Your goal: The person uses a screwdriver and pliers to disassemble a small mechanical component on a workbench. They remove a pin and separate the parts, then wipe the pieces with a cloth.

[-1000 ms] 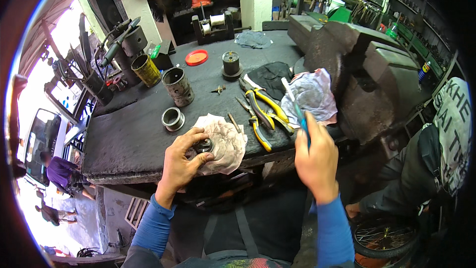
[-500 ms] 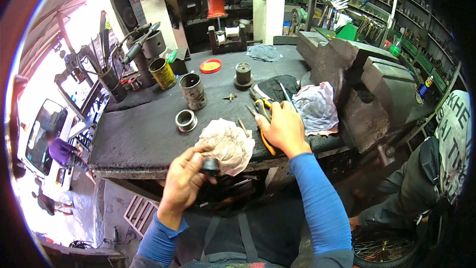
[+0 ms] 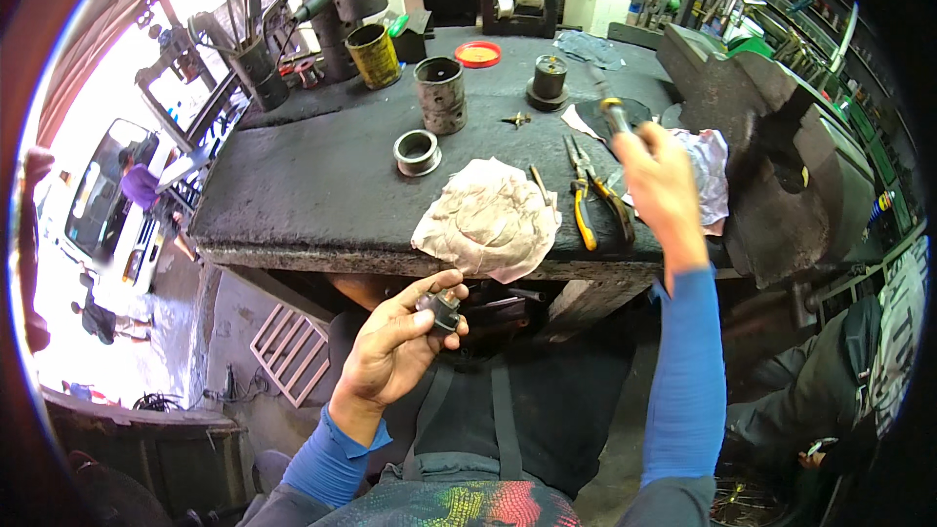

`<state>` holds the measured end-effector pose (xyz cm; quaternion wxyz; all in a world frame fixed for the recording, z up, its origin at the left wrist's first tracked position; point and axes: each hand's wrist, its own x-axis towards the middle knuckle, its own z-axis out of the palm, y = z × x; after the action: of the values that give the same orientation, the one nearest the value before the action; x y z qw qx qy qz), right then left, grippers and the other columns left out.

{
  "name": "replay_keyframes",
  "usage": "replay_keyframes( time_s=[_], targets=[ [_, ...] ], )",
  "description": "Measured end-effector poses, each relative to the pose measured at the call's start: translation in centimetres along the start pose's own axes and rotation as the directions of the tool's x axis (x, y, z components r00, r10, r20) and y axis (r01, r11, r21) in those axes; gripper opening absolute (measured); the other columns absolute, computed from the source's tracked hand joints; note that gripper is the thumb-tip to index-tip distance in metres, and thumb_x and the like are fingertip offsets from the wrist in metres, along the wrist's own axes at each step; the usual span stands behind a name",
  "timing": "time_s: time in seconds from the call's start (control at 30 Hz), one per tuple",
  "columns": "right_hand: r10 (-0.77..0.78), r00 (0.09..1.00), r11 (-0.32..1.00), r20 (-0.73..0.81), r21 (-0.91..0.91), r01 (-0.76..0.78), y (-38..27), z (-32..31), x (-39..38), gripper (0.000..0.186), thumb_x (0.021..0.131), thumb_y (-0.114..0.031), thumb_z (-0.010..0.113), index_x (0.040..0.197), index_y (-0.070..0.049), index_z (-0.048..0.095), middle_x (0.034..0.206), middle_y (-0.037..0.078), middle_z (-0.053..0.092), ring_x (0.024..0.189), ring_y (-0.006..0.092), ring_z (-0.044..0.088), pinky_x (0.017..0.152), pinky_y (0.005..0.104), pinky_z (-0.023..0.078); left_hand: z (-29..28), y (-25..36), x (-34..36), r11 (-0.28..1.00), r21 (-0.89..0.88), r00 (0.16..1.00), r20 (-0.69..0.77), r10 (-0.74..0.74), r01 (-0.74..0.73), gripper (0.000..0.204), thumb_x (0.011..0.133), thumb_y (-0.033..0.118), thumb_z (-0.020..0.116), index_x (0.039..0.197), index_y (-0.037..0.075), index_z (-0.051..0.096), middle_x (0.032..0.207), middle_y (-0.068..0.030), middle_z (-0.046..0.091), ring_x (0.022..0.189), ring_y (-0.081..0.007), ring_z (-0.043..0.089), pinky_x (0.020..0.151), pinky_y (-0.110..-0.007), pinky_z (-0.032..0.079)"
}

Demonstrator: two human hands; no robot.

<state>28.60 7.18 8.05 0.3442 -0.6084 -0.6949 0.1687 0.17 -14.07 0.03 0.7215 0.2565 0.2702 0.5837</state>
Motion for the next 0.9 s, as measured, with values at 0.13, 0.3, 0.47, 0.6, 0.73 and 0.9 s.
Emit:
replay_keyframes(
  time_s=[0.13,0.3,0.47,0.6,0.73,0.9],
  targets=[
    [-0.122,0.982,0.416,0.145,0.906,-0.082,-2.2,-0.2,-9.8,0.034,0.101,-0.028,0.066,0.117,0.002,0.061,0.100,0.011,0.067,0.083,0.0199,0.071,0.068,0.0350,0.060,-0.9,1.7,-1.1,0.993,0.117,0.992,0.125,-0.004,-0.011,0.073,0.093,0.010,0.078,0.157,-0.004,0.045,0.138,-0.0146,0.060,0.112,-0.0231,0.067,0.095,-0.034,0.056],
    [-0.003,0.922,0.461,0.387,0.819,-0.343,-5.0,4.2,-19.3,0.026,0.099,-0.021,0.076,0.106,0.004,0.069,0.109,0.010,0.066,0.084,0.0164,0.068,0.073,0.0323,0.058,1.8,2.2,-0.2,0.935,0.341,0.987,0.151,0.048,-0.097,0.089,0.083,-0.003,0.086,0.159,-0.001,0.038,0.145,-0.0190,0.059,0.127,-0.0234,0.063,0.111,-0.039,0.053],
    [-0.056,0.959,0.529,0.279,0.823,-0.208,-5.7,6.3,-21.0,0.020,0.098,-0.015,0.079,0.103,0.004,0.075,0.104,0.007,0.062,0.096,0.0160,0.062,0.084,0.0300,0.051,1.5,1.4,-0.6,0.811,0.488,0.944,0.223,0.242,-0.323,0.069,0.085,-0.003,0.085,0.144,0.000,0.050,0.149,-0.0198,0.055,0.131,-0.0233,0.061,0.109,-0.037,0.054],
    [-0.066,0.953,0.522,0.297,0.824,-0.221,-5.9,6.4,-20.7,0.018,0.097,-0.013,0.079,0.102,0.004,0.075,0.104,0.008,0.063,0.098,0.0177,0.061,0.086,0.0316,0.051,1.4,0.9,-0.7,0.720,0.566,0.916,0.249,0.314,-0.400,0.057,0.083,-0.002,0.085,0.135,-0.001,0.061,0.150,-0.0174,0.050,0.129,-0.0219,0.059,0.101,-0.034,0.056],
    [-0.048,0.959,0.549,0.279,0.810,-0.208,-5.8,6.6,-20.8,0.015,0.095,-0.009,0.078,0.101,0.004,0.075,0.106,0.009,0.063,0.100,0.0194,0.061,0.088,0.0323,0.051,1.3,0.3,-0.8,0.680,0.593,0.900,0.228,0.372,-0.431,0.055,0.082,-0.001,0.086,0.132,-0.002,0.064,0.143,-0.0149,0.048,0.125,-0.0210,0.060,0.098,-0.035,0.057],
    [-0.100,0.991,0.669,0.091,0.743,0.000,-6.4,7.5,-20.9,0.014,0.093,-0.006,0.078,0.101,0.005,0.074,0.110,0.011,0.062,0.101,0.0202,0.062,0.087,0.0326,0.052,0.7,-0.7,-1.0,0.686,0.581,0.891,0.183,0.415,-0.438,0.059,0.082,-0.001,0.086,0.135,-0.003,0.061,0.144,-0.0157,0.048,0.126,-0.0221,0.060,0.100,-0.036,0.056]
  ],
)
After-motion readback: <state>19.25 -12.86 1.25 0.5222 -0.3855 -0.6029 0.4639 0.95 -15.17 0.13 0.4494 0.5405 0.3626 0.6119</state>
